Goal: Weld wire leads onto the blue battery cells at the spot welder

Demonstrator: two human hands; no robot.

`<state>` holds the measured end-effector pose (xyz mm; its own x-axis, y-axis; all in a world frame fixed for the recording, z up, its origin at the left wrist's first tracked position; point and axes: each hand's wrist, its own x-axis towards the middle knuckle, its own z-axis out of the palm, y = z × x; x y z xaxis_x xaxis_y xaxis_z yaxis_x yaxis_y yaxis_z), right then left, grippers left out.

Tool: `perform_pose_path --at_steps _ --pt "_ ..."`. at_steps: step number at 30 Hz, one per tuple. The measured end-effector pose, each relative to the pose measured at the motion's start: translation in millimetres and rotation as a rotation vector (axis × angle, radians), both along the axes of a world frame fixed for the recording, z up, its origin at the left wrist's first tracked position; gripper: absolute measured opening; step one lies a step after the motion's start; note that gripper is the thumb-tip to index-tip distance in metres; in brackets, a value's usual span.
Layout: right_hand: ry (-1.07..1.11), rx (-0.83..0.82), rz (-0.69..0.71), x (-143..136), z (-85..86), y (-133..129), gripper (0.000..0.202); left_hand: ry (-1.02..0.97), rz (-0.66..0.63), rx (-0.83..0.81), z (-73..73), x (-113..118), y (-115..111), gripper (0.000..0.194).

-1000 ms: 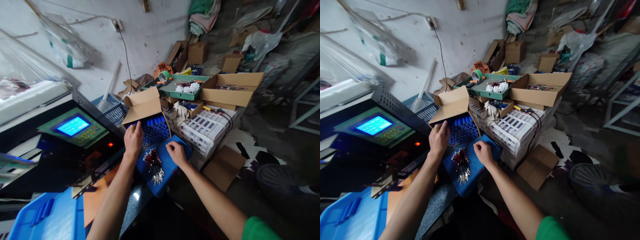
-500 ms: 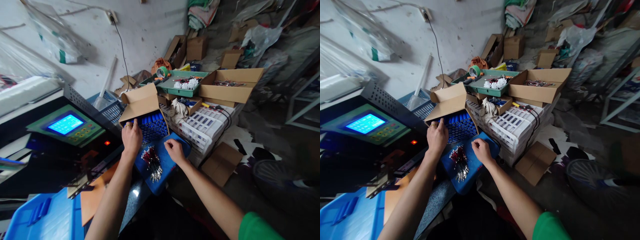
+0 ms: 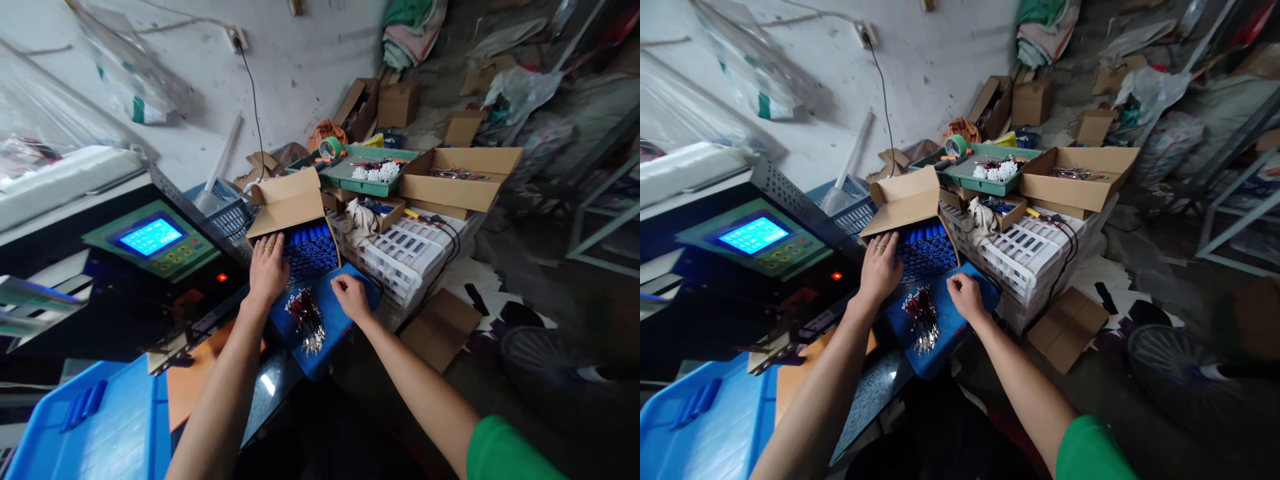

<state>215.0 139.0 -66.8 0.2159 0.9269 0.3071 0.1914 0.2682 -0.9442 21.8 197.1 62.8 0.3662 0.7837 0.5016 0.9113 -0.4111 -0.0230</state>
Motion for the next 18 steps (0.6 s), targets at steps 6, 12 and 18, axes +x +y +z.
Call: perform_pose_path --at_steps 6,12,18 --pt "-0.039 0.004 -0.026 -1 -0.4 1 0.029 -0.333 -0.044 0.072 -7.6 5 -81 0.046" --pt "-0.113 0.011 -0.016 -2 1.8 0 0.028 -0.577 -0.046 -0.053 -62.5 -17 -203 0.017" --pt "-0.349 -0.013 -0.015 -8 5.0 -1 0.021 -0.81 0.174 -0.21 -102.9 -53 -237 0.03"
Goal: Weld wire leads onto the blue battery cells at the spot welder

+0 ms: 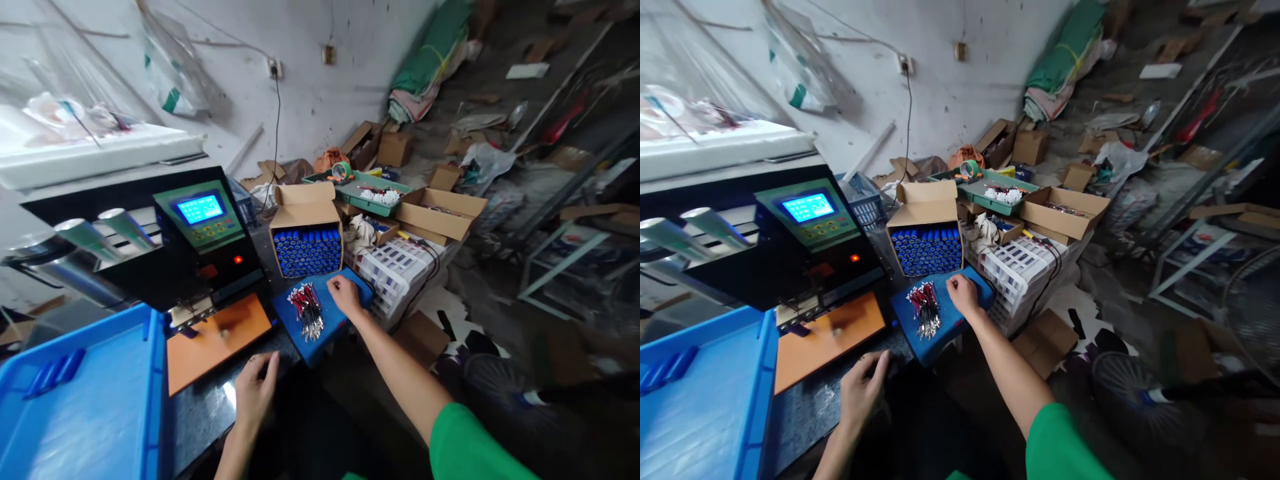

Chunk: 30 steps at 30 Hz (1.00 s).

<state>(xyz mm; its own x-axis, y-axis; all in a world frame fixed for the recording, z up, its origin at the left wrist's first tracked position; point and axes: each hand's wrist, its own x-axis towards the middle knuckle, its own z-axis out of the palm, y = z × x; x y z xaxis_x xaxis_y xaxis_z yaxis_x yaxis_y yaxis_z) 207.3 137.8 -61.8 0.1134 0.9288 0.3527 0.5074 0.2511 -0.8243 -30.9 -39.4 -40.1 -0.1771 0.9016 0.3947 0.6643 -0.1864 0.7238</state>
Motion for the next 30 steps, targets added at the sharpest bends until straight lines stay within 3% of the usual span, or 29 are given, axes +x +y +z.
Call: perform_pose_path --at_steps 6,11,13,16,26,30 --pt "-0.136 -0.119 0.081 -20 14.7 17 0.017 -0.182 0.032 -0.085 3.8 -4 6 0.042" --pt "-0.362 -0.29 0.113 -41 22.3 36 0.016 -0.179 0.017 -0.037 2.4 -4 5 0.043" --pt "-0.401 -0.304 0.108 -46 22.9 39 0.003 -0.174 0.019 -0.031 0.4 -5 4 0.042" --pt "-0.408 -0.297 0.12 -49 22.6 39 0.008 -0.181 0.018 -0.021 -2.0 -5 5 0.04" --pt "-0.225 -0.232 0.152 -40 24.3 28 0.013 -0.188 0.012 -0.008 -7.4 -6 4 0.039" --pt "0.111 -0.185 0.172 -30 38.0 23 0.013 -0.209 0.005 -0.001 -12.8 -8 5 0.041"
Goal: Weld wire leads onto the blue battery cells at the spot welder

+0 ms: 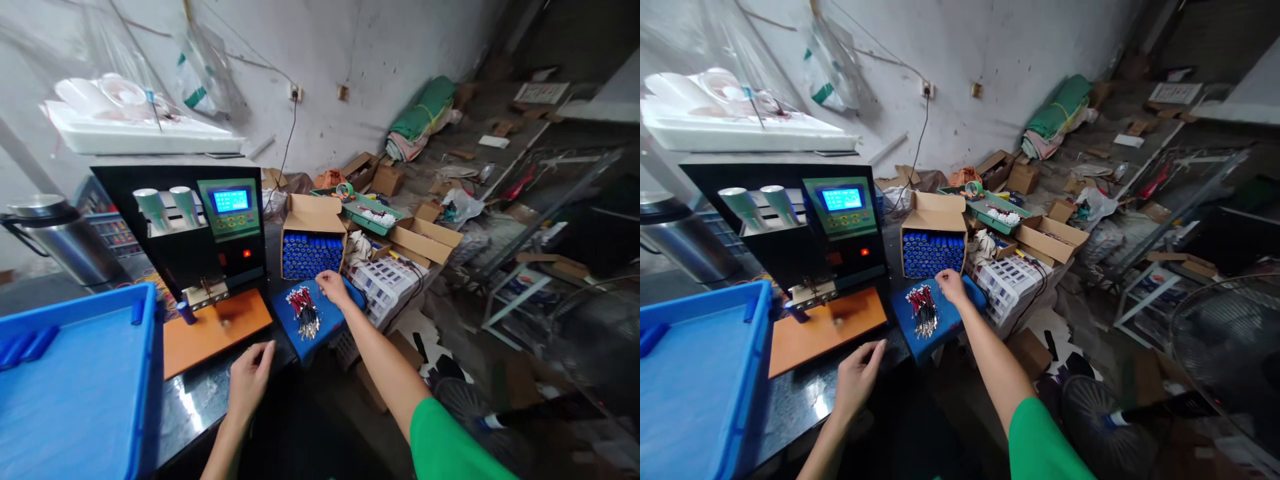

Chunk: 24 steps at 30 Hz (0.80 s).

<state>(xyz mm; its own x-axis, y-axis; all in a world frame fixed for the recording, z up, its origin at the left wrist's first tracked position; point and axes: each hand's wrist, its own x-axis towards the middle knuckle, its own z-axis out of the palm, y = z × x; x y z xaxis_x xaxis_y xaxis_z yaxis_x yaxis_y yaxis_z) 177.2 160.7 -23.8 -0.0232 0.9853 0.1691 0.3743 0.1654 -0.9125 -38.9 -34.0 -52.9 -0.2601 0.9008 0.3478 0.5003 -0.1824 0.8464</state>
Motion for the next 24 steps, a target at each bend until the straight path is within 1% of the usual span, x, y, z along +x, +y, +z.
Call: perform_pose_path --at_steps 3,6,9,12,14,16,18,21,24 --pt "0.409 0.071 -0.01 4 19.1 -5 0.02 -0.019 -0.005 -0.013 -3.4 -1 1 0.042" --pt "0.574 0.142 0.009 1 41.9 -14 0.024 -0.054 0.044 0.006 -0.4 0 0 0.041" --pt "0.653 0.177 0.057 -8 62.3 -31 0.023 -0.071 0.092 0.098 14.0 4 -2 0.037" --pt "0.726 0.148 0.14 -24 74.7 -53 0.023 -0.052 0.067 0.184 35.8 11 -2 0.033" --pt "0.775 0.088 0.193 -39 77.4 -70 0.024 -0.028 0.047 0.208 48.3 16 1 0.032" --pt "0.819 0.014 0.233 -55 76.4 -86 0.024 0.007 0.039 0.221 55.4 19 5 0.034" --pt "0.855 -0.047 0.258 -71 72.8 -100 0.023 0.043 0.048 0.224 56.7 19 7 0.033" --pt "0.887 -0.108 0.284 -90 65.3 -114 0.024 0.064 0.08 0.216 53.1 17 6 0.027" --pt "0.901 -0.165 0.304 -101 57.6 -121 0.026 -0.008 0.138 0.184 51.6 12 -2 0.026"
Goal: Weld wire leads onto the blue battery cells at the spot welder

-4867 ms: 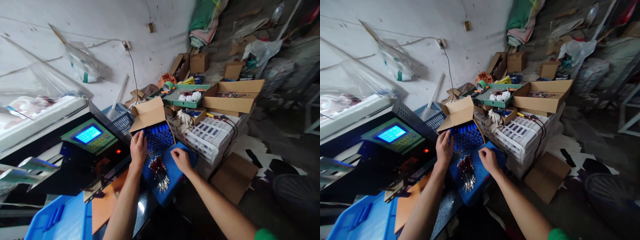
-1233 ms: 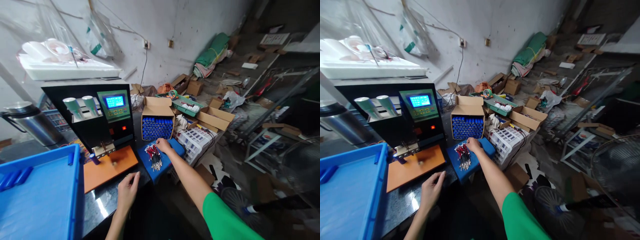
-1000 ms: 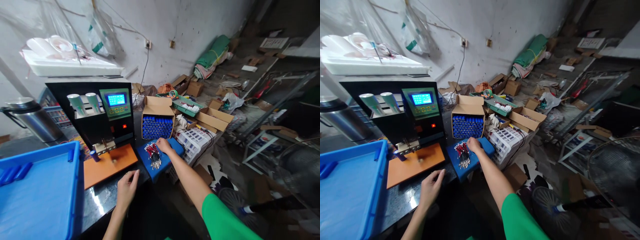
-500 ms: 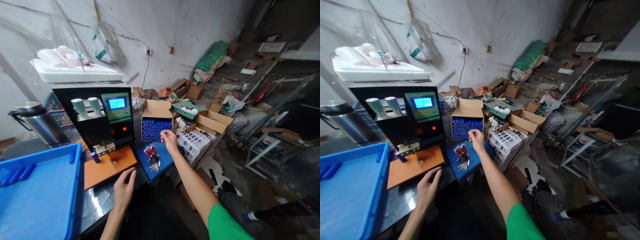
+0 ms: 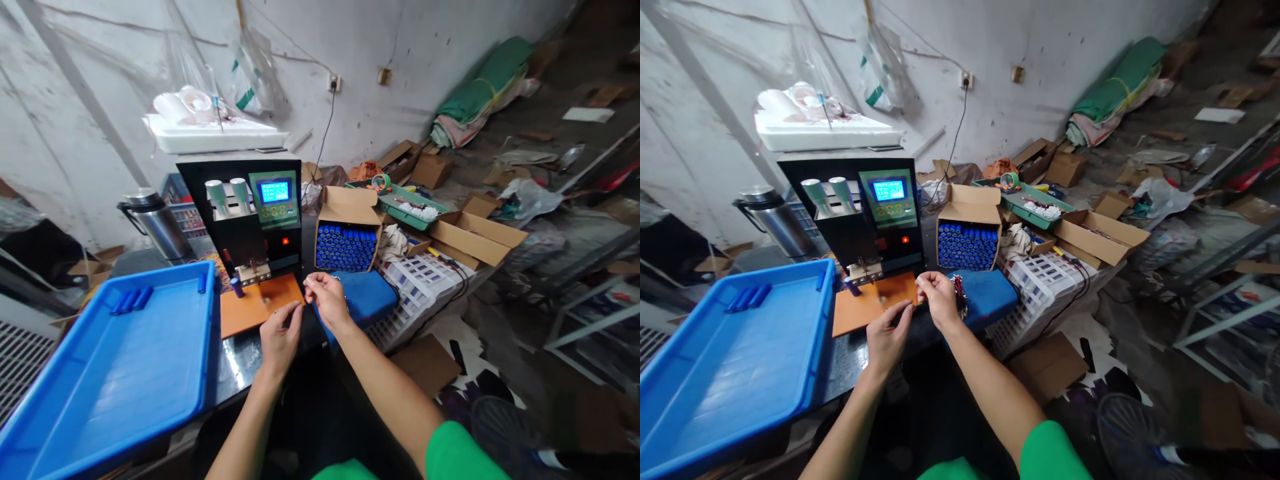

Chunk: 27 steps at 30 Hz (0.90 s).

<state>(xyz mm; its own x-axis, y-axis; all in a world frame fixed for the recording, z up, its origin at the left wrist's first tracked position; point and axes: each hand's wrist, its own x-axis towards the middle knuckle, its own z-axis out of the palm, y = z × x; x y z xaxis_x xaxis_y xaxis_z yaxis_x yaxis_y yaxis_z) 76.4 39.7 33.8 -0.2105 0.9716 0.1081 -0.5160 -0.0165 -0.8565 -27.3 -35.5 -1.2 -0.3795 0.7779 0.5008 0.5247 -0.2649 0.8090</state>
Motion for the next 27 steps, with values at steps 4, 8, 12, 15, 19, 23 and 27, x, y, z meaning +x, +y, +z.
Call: perform_pose_path --at_steps 4,8,12,15,19,23,27 --pt "-0.125 0.043 0.105 -4 -9.7 -6 0.03 -0.121 -0.017 -0.091 6.8 -13 -9 0.029" --pt "-0.329 0.222 0.242 -5 -18.5 -11 0.023 -0.091 -0.111 -0.183 13.7 -29 -15 0.029" --pt "-0.416 0.284 0.259 -6 -25.4 -14 0.019 -0.059 -0.164 -0.275 11.3 -37 -18 0.032" --pt "-0.417 0.253 0.222 -5 -30.1 -14 0.02 -0.095 -0.008 -0.236 6.5 -45 -12 0.031" --pt "-0.363 0.124 0.204 -1 -36.0 -14 0.024 -0.06 0.49 -0.045 6.0 -71 12 0.054" --pt "-0.32 0.072 0.188 4 -40.4 -15 0.024 0.043 0.475 -0.138 11.1 -97 34 0.048" --pt "-0.286 0.038 0.173 5 -43.6 -15 0.024 0.076 0.32 -0.227 10.2 -96 36 0.03"
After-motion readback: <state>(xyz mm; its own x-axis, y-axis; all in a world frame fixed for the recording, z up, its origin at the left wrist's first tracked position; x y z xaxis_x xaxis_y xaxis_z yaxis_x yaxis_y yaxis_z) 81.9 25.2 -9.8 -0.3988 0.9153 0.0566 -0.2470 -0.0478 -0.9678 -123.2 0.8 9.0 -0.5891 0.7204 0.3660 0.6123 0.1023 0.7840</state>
